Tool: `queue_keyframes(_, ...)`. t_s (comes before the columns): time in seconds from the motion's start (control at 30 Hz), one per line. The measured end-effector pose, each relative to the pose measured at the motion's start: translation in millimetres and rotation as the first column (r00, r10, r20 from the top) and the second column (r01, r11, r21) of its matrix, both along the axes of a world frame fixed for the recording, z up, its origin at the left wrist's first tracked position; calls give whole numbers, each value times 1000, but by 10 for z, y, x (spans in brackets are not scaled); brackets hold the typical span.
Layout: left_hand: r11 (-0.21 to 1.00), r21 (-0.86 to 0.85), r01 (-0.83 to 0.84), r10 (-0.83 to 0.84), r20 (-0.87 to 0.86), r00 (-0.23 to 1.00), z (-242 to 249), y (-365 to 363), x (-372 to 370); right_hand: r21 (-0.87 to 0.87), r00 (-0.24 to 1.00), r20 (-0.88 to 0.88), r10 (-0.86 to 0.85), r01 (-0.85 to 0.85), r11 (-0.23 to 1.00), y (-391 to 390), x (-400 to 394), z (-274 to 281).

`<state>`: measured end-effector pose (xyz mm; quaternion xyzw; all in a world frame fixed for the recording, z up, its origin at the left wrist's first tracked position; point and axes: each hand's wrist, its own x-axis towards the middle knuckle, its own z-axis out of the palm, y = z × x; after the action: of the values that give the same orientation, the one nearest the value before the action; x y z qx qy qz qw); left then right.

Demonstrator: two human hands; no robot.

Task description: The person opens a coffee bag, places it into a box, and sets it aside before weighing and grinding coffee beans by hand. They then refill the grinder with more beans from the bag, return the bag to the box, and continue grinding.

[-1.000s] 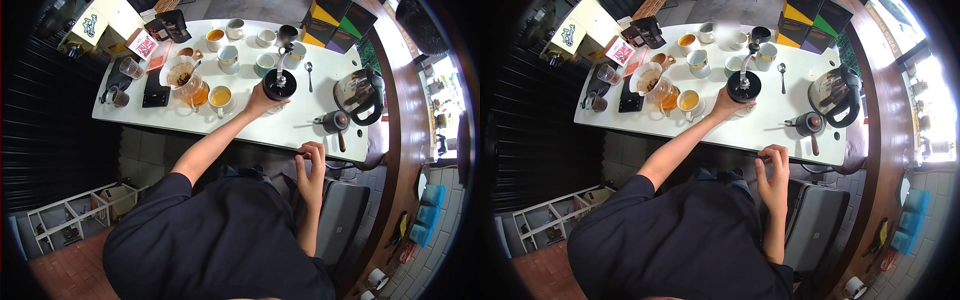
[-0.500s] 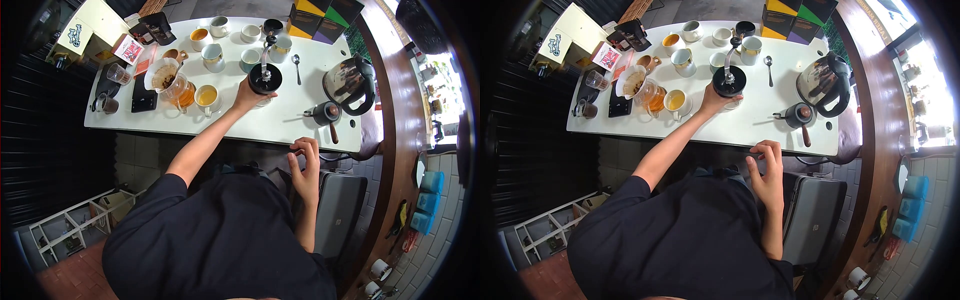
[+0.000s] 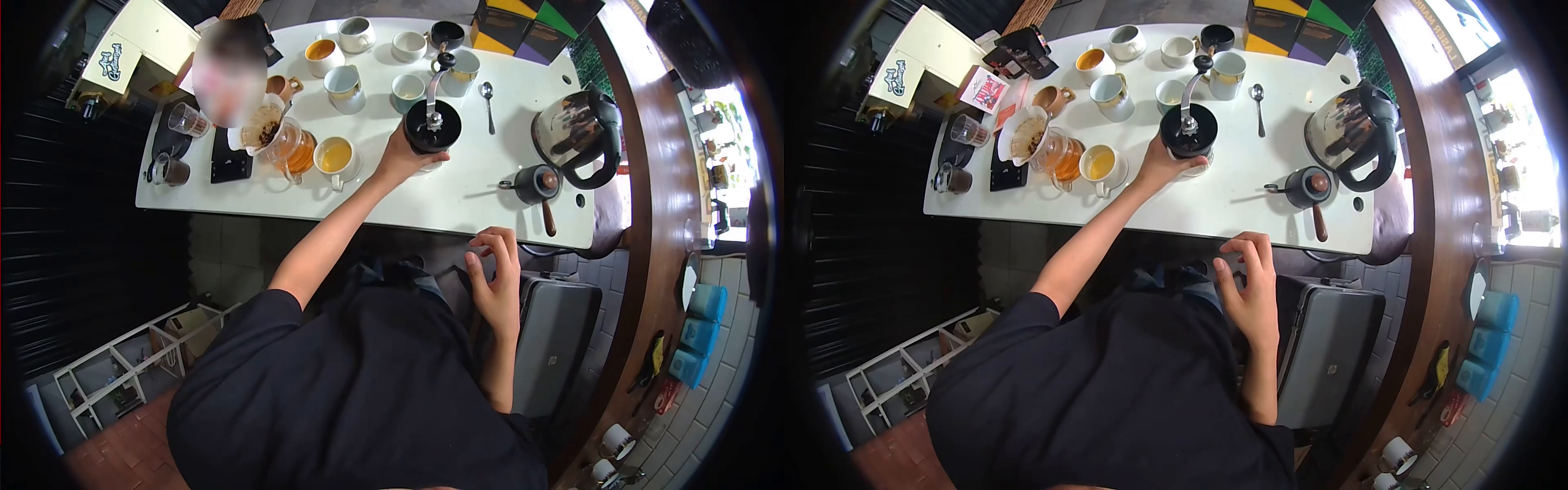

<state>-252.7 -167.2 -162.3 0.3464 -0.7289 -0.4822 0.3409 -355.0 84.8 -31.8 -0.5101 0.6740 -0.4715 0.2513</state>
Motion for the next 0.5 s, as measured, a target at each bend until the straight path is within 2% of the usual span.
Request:
queue_keyframes(0.07, 967, -225, -122, 107, -78, 991, -81, 177, 239, 32, 998, -60, 9, -7, 999, -35, -9, 93)
queue_keyframes(0.1, 969, -243, -46, 45, -11, 999, 8, 370, 485, 29, 996, -84, 14, -12, 999, -58, -9, 139)
queue_keyframes(0.2, 947, -318, 44, -4, 127, 992, 383, 921, 1255, 23, 983, -179, 28, -24, 999, -213, -6, 362)
queue_keyframes(0.3, 950, -313, -11, 62, 154, 986, 385, 1123, 1879, -93, 954, -294, 49, -80, 992, -502, 3, 574)
queue_keyframes(0.37, 958, -259, -123, 167, 158, 973, 367, 1118, 2235, -145, 924, -374, 74, -138, 980, -802, 106, 753)
queue_keyframes(0.43, 939, -282, -198, 246, 146, 958, 396, 1017, 2534, -204, 894, -428, 131, -237, 950, -1212, 312, 939)
queue_keyframes(0.5, 919, -278, -281, 317, 94, 944, 401, 846, 2792, -244, 806, -555, 207, -395, 886, -1701, 648, 1203)
